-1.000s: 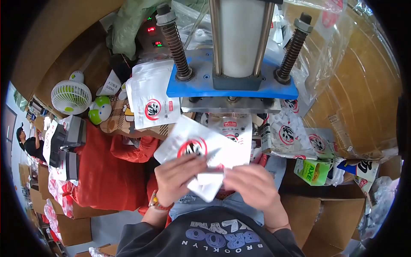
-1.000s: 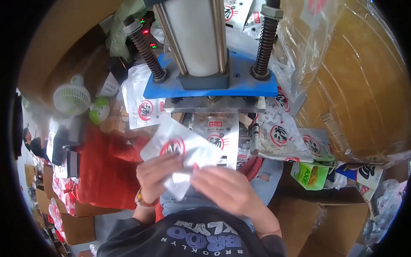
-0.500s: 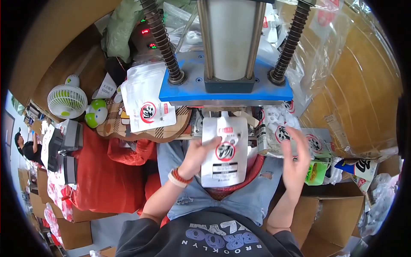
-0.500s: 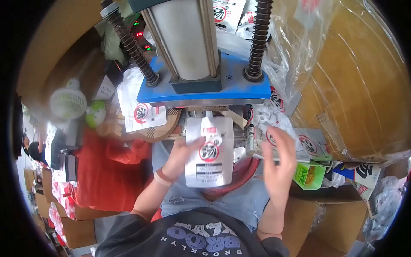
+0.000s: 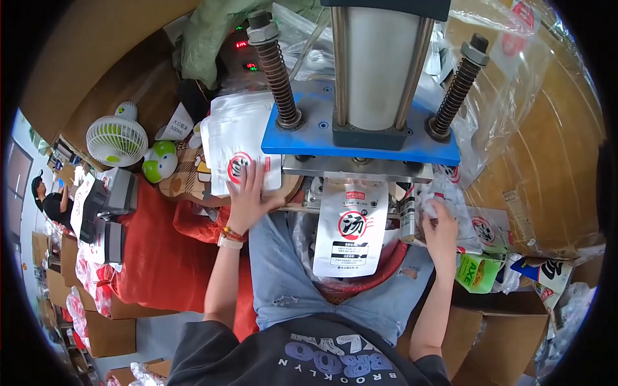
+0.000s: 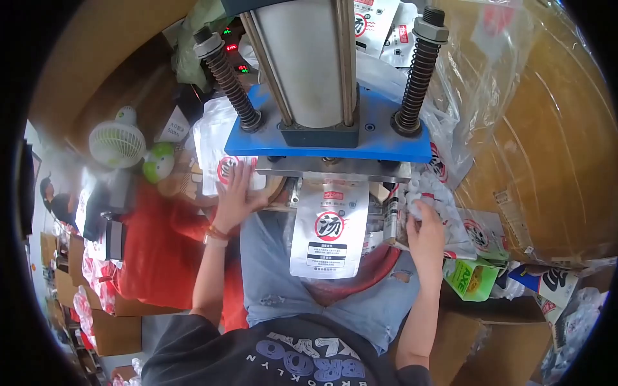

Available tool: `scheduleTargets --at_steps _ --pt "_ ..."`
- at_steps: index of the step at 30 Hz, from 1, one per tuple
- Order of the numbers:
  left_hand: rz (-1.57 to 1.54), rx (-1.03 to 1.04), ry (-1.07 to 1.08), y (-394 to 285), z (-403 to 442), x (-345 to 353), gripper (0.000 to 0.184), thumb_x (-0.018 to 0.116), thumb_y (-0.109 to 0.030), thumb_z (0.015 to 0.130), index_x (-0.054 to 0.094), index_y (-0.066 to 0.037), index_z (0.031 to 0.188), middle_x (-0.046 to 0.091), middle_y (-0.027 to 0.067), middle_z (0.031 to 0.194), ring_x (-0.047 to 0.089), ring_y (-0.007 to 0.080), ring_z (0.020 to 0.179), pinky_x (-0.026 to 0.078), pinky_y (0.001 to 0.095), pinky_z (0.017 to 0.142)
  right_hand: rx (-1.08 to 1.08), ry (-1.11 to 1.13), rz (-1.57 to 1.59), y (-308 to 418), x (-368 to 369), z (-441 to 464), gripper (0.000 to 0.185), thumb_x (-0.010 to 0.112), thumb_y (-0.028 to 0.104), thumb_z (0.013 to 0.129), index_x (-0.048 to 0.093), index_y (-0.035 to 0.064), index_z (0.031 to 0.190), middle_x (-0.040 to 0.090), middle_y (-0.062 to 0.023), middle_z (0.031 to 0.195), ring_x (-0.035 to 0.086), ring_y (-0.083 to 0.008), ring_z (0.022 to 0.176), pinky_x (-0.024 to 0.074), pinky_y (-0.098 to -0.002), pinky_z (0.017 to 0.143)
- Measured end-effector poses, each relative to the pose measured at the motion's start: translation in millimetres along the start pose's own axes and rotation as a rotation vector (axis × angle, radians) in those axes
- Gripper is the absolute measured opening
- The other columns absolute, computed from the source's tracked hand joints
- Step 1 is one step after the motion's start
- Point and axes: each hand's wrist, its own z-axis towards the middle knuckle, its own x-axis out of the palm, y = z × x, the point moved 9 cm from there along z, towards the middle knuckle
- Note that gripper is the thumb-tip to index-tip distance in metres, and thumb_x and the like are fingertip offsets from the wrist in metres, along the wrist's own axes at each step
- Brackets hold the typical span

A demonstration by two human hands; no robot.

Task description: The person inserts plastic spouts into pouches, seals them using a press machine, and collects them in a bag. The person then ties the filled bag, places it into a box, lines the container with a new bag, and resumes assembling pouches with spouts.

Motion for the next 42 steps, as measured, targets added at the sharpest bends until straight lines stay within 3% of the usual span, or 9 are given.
scheduleTargets --at_steps 1,5,7,11,17,24,35,38,42 --pt "-0.108 0.053 0.095 5 -15 20 0.096 0.073 -0.056 0.076 0.031 -0.012 0.151 0.034 0.0134 0.155 0.027 0.0321 0.145 0.016 0.0578 0.115 0.052 -0.140 0.123 1 -15 -4 0.024 0.060 0.004 0.089 0.061 0.0030 0.112 0.064 -0.0137 0.109 0.064 -0.0245 0.092 0.0496 -0.0353 0.080" --pt "-0.530 -0.042 -0.137 13 -46 -20 0.027 0.066 0.000 0.082 0.076 -0.012 0.103 0.074 0.0090 0.092 0.072 0.0232 0.093 0.056 0.0294 0.073 0.059 -0.319 0.596 49 -54 -28 0.017 0.058 0.005 0.093 0.056 0.0020 0.110 0.064 -0.0133 0.116 0.063 -0.0186 0.097 0.0484 -0.0340 0.088" --pt "-0.662 -0.340 0.106 8 -53 -34 0.027 0.068 0.001 0.079 0.075 -0.009 0.103 0.073 0.0107 0.094 0.072 0.0215 0.094 0.056 0.0302 0.075 -0.213 -0.288 0.958 99 -57 -44 0.015 0.057 0.003 0.092 0.052 0.0031 0.106 0.064 -0.0171 0.120 0.063 -0.0247 0.102 0.0465 -0.0390 0.093" --pt "-0.687 0.081 -0.241 -68 -62 -117 0.028 0.070 0.000 0.073 0.076 -0.008 0.099 0.074 0.0072 0.098 0.071 0.0260 0.098 0.056 0.0312 0.079 -0.555 0.105 0.366 185 -20 -58 0.011 0.059 0.001 0.086 0.052 0.0078 0.091 0.065 -0.0122 0.125 0.058 -0.0328 0.121 0.0263 -0.0550 0.110" --pt "-0.893 0.558 0.036 -134 -79 -183 0.032 0.072 -0.007 0.074 0.072 -0.006 0.106 0.073 0.0060 0.105 0.072 0.0213 0.094 0.059 0.0316 0.075 -0.807 0.277 0.326 214 -35 -97 0.018 0.066 0.009 0.081 0.056 0.0164 0.068 0.066 -0.0008 0.127 0.053 -0.0190 0.129 -0.0055 -0.0554 0.118" --pt "-1.312 -0.093 0.626 -152 -75 -32 0.024 0.070 -0.022 0.091 0.074 0.000 0.099 0.073 0.0056 0.082 0.064 0.0068 0.072 0.049 0.0233 0.065 -0.328 0.039 0.289 142 -22 -43 0.055 0.070 0.015 0.083 0.049 0.0015 0.132 0.048 -0.0161 0.142 0.038 -0.0330 0.139 0.0058 -0.0538 0.118" --pt "-1.942 -0.581 0.604 -153 -14 28 0.029 0.070 -0.018 0.091 0.066 0.006 0.109 0.071 0.0104 0.103 0.068 0.0146 0.088 0.055 0.0301 0.076 -0.017 -0.055 -0.280 28 -6 -8 0.024 0.052 0.019 0.098 0.061 0.0013 0.111 0.062 -0.0191 0.116 0.055 -0.0411 0.109 0.0361 -0.0487 0.102" --pt "-1.234 -0.274 0.716 -117 -5 36 0.039 0.073 -0.027 0.089 0.067 0.004 0.110 0.072 0.0118 0.102 0.068 0.0148 0.086 0.053 0.0289 0.075 -0.084 0.035 -0.305 28 3 -32 0.023 0.051 0.019 0.098 0.061 -0.0019 0.101 0.060 -0.0195 0.108 0.056 -0.0401 0.100 0.0430 -0.0449 0.089" --pt "-0.451 -0.134 -0.120 -7 18 -31 0.066 0.068 -0.048 0.086 0.055 -0.002 0.131 0.060 0.0191 0.128 0.058 0.0306 0.116 0.044 0.0437 0.097 -0.182 0.120 0.021 44 -18 -41 0.018 0.057 0.008 0.092 0.060 -0.0025 0.106 0.062 -0.0169 0.103 0.059 -0.0363 0.095 0.0461 -0.0383 0.085"
